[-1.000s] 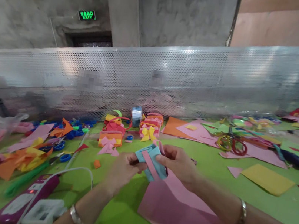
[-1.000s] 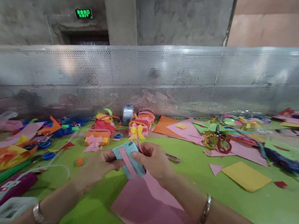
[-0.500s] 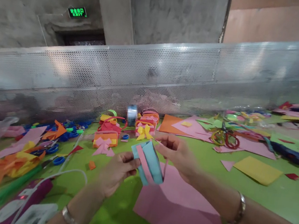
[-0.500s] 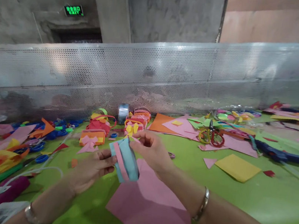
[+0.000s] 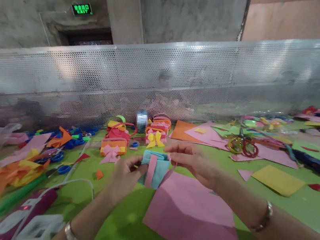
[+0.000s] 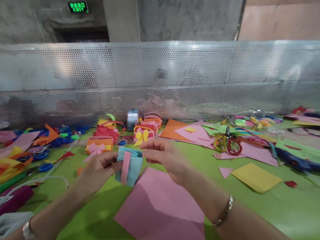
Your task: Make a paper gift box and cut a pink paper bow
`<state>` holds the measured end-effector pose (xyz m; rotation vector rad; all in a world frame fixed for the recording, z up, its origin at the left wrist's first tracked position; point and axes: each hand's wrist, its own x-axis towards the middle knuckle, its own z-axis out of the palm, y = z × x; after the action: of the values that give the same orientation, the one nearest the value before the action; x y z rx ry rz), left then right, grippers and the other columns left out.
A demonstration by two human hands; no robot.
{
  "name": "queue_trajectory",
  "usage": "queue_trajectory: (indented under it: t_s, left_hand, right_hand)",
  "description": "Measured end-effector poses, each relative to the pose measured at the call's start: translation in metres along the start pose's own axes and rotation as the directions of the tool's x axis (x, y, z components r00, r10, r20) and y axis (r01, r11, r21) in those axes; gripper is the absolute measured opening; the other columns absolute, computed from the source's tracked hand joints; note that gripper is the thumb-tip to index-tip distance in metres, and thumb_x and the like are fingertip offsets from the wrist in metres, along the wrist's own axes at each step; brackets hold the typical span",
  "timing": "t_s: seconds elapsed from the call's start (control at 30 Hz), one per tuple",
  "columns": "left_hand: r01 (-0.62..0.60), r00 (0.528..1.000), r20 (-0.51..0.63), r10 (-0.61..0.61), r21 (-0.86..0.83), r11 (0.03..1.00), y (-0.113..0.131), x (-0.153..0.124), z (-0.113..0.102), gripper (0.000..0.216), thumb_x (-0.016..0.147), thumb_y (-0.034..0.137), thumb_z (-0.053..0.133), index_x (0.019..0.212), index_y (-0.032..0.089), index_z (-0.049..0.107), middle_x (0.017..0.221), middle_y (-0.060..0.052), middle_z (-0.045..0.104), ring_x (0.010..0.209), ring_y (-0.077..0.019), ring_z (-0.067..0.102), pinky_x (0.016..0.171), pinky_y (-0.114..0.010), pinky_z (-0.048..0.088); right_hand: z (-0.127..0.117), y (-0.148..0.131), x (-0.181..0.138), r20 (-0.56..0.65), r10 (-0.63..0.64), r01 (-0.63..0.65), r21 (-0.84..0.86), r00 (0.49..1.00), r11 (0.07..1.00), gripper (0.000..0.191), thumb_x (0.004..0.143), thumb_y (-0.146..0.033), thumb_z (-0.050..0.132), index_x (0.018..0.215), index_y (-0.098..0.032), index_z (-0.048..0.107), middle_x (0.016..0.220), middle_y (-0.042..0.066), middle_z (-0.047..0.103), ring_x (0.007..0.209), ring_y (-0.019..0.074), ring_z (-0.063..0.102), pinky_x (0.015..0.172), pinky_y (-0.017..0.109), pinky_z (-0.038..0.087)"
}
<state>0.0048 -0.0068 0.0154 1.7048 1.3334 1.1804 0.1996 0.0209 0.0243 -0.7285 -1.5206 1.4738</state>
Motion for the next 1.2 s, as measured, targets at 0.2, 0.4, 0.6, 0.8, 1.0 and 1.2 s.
queue_trajectory:
  t_s: [0.2, 0.4, 0.6, 0.8, 1.0, 1.2]
  left_hand:
    - [-0.114, 0.987, -0.094, 0.131, 0.168, 0.979, -0.003, -0.002, -0.002, 0.017, 0.071, 0.02, 0.055, 0.08, 0.02, 0.07, 0.081, -0.004, 0.066, 0.071, -0.0171, 0.057, 0.062, -0.025, 0.041]
    - [-0.225, 0.939, -0.173, 0.298, 0.347, 0.911, 0.006, -0.006, -0.002, 0.011, 0.072, 0.022, 0.06, 0.074, 0.023, 0.071, 0.075, -0.002, 0.066, 0.066, -0.0152, 0.054, 0.058, -0.024, 0.039]
    - [-0.301, 0.893, -0.186, 0.409, 0.43, 0.852, 0.002, -0.008, -0.002, 0.011, 0.073, 0.025, 0.061, 0.078, 0.023, 0.072, 0.079, -0.003, 0.066, 0.069, -0.0153, 0.055, 0.064, -0.025, 0.041]
    - [-0.231, 0.951, -0.141, 0.275, 0.268, 0.935, 0.002, -0.007, 0.0, 0.015, 0.071, 0.016, 0.055, 0.075, 0.02, 0.069, 0.071, 0.0, 0.062, 0.062, -0.0116, 0.052, 0.055, -0.021, 0.04]
    - [0.115, 0.981, -0.116, -0.155, -0.298, 0.948, -0.008, 0.0, 0.001, 0.017, 0.066, 0.025, 0.065, 0.08, 0.017, 0.069, 0.069, 0.0, 0.063, 0.06, -0.01, 0.053, 0.056, -0.02, 0.04]
    - [0.176, 0.956, -0.106, -0.273, -0.538, 0.825, -0.014, 0.003, 0.002, 0.022, 0.06, 0.026, 0.073, 0.078, 0.015, 0.069, 0.067, 0.001, 0.063, 0.052, -0.0046, 0.047, 0.05, -0.016, 0.037]
  right_hand:
    - [-0.009, 0.004, 0.003, 0.15, 0.086, -0.099, 0.078, 0.985, 0.992, 0.014, 0.06, -0.023, 0.07, 0.07, -0.018, 0.061, 0.064, -0.004, 0.054, 0.062, 0.0088, 0.049, 0.063, 0.023, 0.039]
    - [-0.005, 0.003, 0.001, 0.142, 0.057, -0.053, -0.032, 0.988, 0.998, 0.01, 0.064, -0.021, 0.068, 0.063, -0.016, 0.059, 0.059, -0.004, 0.057, 0.057, 0.0073, 0.049, 0.059, 0.021, 0.037]
    - [-0.007, 0.009, 0.004, 0.093, 0.058, -0.062, 0.048, 0.994, 0.997, 0.019, 0.056, -0.021, 0.076, 0.066, -0.017, 0.06, 0.06, -0.004, 0.06, 0.058, 0.0079, 0.052, 0.058, 0.022, 0.038]
    - [-0.007, 0.023, 0.007, 0.114, 0.048, -0.083, 0.336, 0.992, 0.938, 0.022, 0.056, -0.026, 0.08, 0.067, -0.019, 0.062, 0.06, -0.004, 0.06, 0.055, 0.0085, 0.052, 0.06, 0.025, 0.041]
    - [0.0, 0.019, 0.004, -0.003, -0.077, 0.076, 0.188, 0.997, 0.979, 0.031, 0.067, -0.031, 0.072, 0.097, -0.027, 0.064, 0.097, 0.001, 0.063, 0.093, 0.0157, 0.055, 0.078, 0.029, 0.043]
    - [0.006, 0.021, 0.004, 0.072, 0.038, -0.034, -0.05, 0.997, 0.998, 0.03, 0.063, -0.024, 0.073, 0.091, -0.017, 0.063, 0.08, 0.001, 0.061, 0.074, 0.0127, 0.054, 0.07, 0.029, 0.043]
